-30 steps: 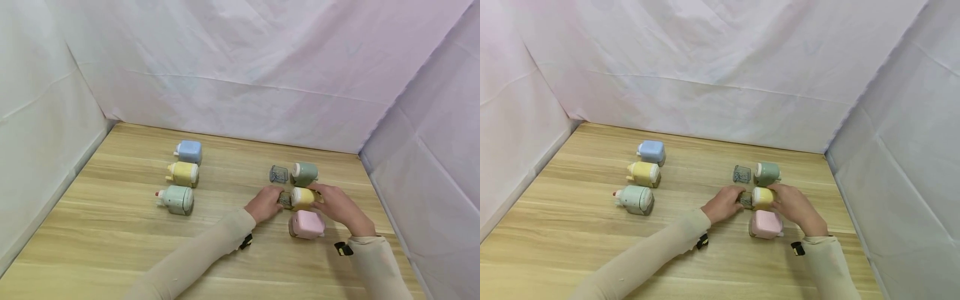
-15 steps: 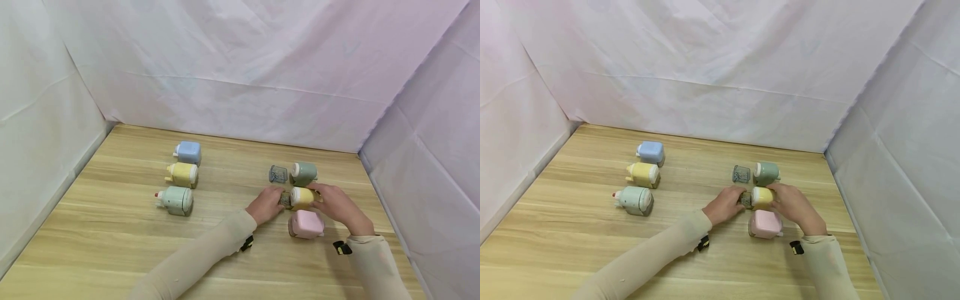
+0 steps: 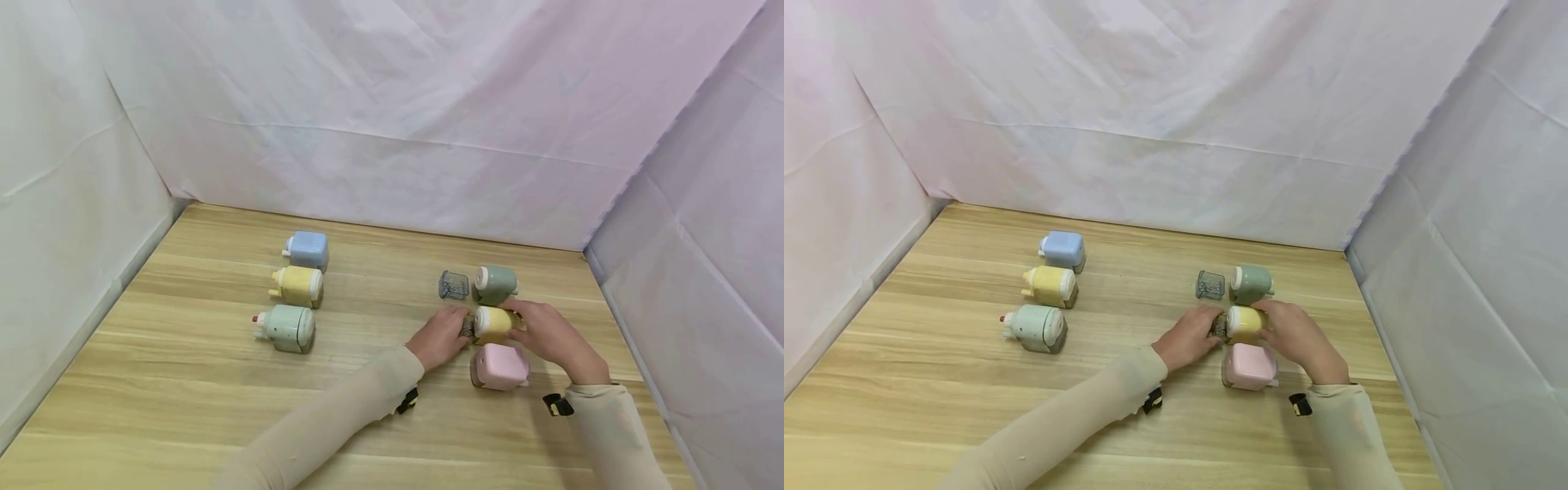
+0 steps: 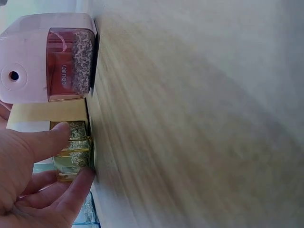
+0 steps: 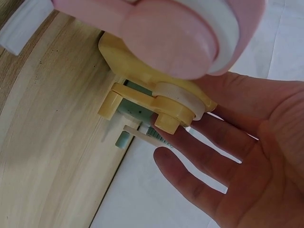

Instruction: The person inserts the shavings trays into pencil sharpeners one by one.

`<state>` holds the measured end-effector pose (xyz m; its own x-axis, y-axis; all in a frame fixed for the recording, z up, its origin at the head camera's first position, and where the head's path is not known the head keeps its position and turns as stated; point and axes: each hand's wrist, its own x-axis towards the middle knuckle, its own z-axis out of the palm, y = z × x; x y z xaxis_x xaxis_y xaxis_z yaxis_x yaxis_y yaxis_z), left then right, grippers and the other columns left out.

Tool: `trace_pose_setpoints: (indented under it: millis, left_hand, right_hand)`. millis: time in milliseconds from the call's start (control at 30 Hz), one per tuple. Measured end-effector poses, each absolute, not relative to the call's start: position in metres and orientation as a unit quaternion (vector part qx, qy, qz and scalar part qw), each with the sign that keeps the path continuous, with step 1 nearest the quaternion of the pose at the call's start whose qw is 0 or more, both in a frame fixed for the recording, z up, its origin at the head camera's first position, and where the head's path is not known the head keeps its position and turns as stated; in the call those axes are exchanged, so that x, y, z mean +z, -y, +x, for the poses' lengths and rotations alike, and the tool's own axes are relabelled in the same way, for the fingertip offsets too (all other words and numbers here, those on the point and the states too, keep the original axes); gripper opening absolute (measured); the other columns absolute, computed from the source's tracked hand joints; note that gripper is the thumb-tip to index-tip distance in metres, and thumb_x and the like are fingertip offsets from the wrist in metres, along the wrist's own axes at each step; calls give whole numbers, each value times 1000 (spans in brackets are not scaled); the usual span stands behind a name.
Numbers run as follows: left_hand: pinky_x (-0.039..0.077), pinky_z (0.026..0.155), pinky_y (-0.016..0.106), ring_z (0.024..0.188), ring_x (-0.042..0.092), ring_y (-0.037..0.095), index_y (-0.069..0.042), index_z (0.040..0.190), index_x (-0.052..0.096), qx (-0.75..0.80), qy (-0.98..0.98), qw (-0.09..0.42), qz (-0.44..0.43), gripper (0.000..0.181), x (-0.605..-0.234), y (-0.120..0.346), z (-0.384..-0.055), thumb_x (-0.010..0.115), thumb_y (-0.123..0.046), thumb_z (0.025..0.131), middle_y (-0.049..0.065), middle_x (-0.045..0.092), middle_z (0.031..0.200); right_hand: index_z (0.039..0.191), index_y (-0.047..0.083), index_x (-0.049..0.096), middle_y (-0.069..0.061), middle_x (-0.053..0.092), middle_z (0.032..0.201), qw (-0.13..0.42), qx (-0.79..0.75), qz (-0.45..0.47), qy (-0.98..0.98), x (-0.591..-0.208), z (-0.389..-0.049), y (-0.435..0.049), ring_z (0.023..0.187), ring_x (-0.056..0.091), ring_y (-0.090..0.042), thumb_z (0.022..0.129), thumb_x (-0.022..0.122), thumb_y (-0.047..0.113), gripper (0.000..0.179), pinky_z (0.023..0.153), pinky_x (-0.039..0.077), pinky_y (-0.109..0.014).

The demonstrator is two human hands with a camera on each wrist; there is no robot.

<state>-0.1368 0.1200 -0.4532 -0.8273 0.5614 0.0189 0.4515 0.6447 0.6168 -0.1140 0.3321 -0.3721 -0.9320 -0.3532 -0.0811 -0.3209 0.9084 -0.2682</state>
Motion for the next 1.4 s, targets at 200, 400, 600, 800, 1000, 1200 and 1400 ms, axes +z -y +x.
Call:
trace_pose_setpoints:
  millis: [200,400,600,800,1000,1200,1400]
  left_hand:
    - [50,119,34,141,61,29,0,151,56,329,-896,85,287,58,-454,-118,-137,79,-16,100,16,64,151]
    - [51,118,33,141,61,26,-3,154,55,342,-889,92,289,62,-451,-113,-138,80,-18,99,14,63,152]
    - [54,114,34,138,63,24,-5,153,57,333,-893,81,292,52,-438,-103,-139,69,-26,108,13,63,151]
    - [61,101,32,118,71,24,-3,133,72,274,-907,16,318,29,-433,-95,-143,64,-15,107,11,75,128]
    - [61,88,28,101,69,18,-6,112,79,222,-915,37,334,15,-440,-94,-141,67,-10,103,6,75,108]
    - [58,73,21,85,63,12,-5,105,77,223,-904,80,355,12,-442,-97,-138,65,-3,102,4,72,100]
    - [59,75,22,86,63,13,-3,104,77,205,-902,72,374,12,-443,-100,-136,66,0,100,6,72,100]
  right_hand:
    - [130,0,71,-19,77,116,65,-132,-173,-974,-372,-114,-332,102,74,-37,87,87,6,46,88,60,-60]
    - [129,0,71,-18,78,113,64,-129,-175,-974,-372,-114,-332,99,74,-36,87,87,5,45,85,61,-59]
    - [131,0,70,-19,77,115,68,-128,-172,-974,-372,-115,-332,101,74,-37,88,87,6,47,86,61,-59]
    - [130,0,71,-17,77,113,69,-124,-169,-975,-373,-116,-332,99,74,-35,87,87,6,46,85,60,-59]
    - [131,1,70,-18,77,116,72,-126,-167,-975,-373,-116,-333,101,74,-38,88,88,7,48,87,60,-61]
    - [131,1,71,-17,77,114,74,-129,-166,-975,-373,-117,-331,98,73,-35,88,87,7,47,85,60,-59]
    - [129,0,71,-17,78,112,72,-129,-169,-975,-372,-116,-331,97,73,-34,87,88,5,46,84,60,-58]
